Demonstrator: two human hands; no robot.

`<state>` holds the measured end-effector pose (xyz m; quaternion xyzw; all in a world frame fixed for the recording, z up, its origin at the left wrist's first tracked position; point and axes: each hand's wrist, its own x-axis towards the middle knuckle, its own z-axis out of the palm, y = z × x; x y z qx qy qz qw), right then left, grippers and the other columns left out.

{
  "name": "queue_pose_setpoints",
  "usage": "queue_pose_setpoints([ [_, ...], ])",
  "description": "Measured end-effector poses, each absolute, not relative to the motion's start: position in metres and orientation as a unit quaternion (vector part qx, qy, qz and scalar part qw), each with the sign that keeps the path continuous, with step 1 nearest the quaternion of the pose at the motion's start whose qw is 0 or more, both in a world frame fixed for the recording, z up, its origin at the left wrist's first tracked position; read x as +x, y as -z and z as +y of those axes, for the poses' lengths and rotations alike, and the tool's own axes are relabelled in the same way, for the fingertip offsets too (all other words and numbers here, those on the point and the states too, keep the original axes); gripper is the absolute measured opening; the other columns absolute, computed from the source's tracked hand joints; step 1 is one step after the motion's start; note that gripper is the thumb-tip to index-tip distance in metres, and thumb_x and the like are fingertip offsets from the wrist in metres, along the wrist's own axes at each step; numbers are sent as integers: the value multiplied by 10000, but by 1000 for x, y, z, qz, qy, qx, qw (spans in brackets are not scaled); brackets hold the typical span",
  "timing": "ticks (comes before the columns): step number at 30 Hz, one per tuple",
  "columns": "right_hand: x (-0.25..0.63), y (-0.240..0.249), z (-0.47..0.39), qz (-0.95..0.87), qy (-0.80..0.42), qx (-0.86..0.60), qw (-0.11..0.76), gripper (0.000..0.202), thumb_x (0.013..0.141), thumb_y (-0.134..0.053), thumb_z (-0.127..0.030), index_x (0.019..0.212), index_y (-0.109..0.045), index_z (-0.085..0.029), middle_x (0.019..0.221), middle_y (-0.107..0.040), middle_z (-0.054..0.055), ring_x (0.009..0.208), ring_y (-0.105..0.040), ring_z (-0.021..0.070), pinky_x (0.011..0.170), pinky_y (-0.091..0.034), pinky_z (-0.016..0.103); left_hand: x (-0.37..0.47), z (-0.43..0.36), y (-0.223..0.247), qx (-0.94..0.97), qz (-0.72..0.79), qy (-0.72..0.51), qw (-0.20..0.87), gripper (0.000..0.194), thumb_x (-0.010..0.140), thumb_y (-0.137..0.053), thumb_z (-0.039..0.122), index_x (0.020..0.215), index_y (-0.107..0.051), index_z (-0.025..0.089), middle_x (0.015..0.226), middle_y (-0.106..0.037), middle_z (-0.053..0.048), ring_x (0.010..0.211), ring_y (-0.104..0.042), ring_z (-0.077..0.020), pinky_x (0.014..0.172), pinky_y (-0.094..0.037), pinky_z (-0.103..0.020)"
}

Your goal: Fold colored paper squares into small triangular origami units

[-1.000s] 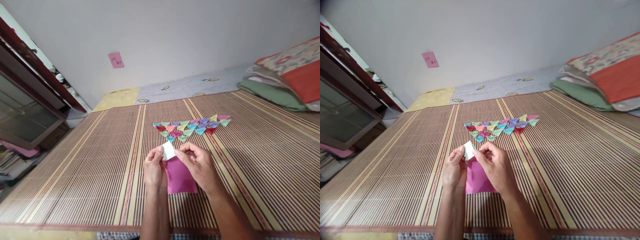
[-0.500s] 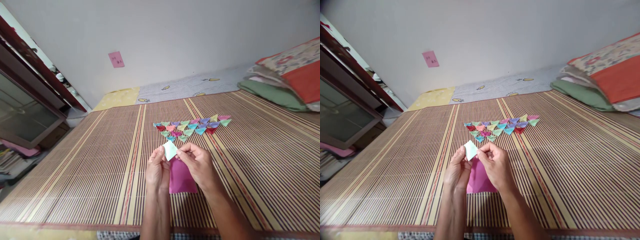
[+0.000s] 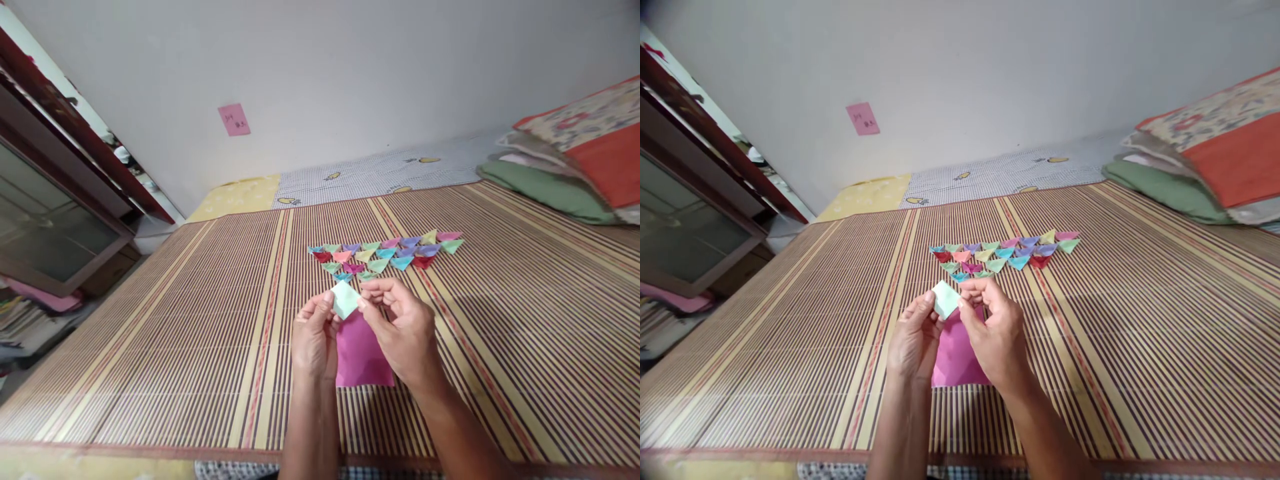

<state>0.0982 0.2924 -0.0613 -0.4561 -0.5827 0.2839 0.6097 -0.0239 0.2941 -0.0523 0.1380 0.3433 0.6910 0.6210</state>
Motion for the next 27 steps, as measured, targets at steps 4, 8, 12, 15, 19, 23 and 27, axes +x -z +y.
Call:
queue_pose_setpoints([
  [4,98,61,293,-572,-315,-439,617,150,896,-699,-194,1040,-684,-233,881,-745,21,817,-738,184,763,-605,308,-19,293,53,172,341,-686,620,325,523,-1014,258,675,-764,116,624,-726,-23,533,-646,-99,578,-530,-201],
  [8,100,54,292,-579,-353,-428,598,158,914,-680,-243,1068,-695,-210,894,-768,40,830,-757,196,737,-619,292,-18,292,54,171,344,-702,600,311,547,-1004,264,674,-751,134,669,-752,-30,578,-685,-129,631,-561,-241],
  [12,100,45,288,-608,-366,-442,549,141,946,-654,-315,984,-720,-198,772,-748,26,724,-742,192,646,-598,271,-20,291,53,175,346,-728,565,305,564,-996,275,677,-742,147,668,-746,-16,592,-687,-131,625,-560,-239],
  [15,96,44,286,-607,-345,-460,549,120,924,-691,-318,897,-713,-203,730,-735,15,653,-707,182,590,-556,261,-19,288,54,198,359,-735,541,274,615,-975,285,694,-746,158,670,-730,1,586,-671,-120,605,-551,-229],
  [19,94,46,286,-594,-313,-471,572,144,944,-665,-293,832,-700,-208,681,-698,-1,590,-644,157,556,-498,252,-18,287,55,233,382,-728,520,236,681,-945,288,716,-751,159,686,-717,7,620,-653,-99,618,-528,-196],
  [23,101,48,289,-580,-375,-442,573,157,943,-677,-329,838,-702,-214,684,-670,-14,619,-631,151,582,-493,243,-17,289,51,213,335,-701,592,288,632,-970,292,685,-725,151,670,-700,2,602,-639,-108,629,-534,-219],
  [27,105,48,293,-541,-464,-409,570,198,929,-687,-393,838,-692,-217,683,-647,-23,646,-637,150,624,-514,241,-15,288,48,206,320,-701,603,304,635,-969,317,690,-715,160,695,-716,-12,628,-655,-130,661,-552,-252],
])
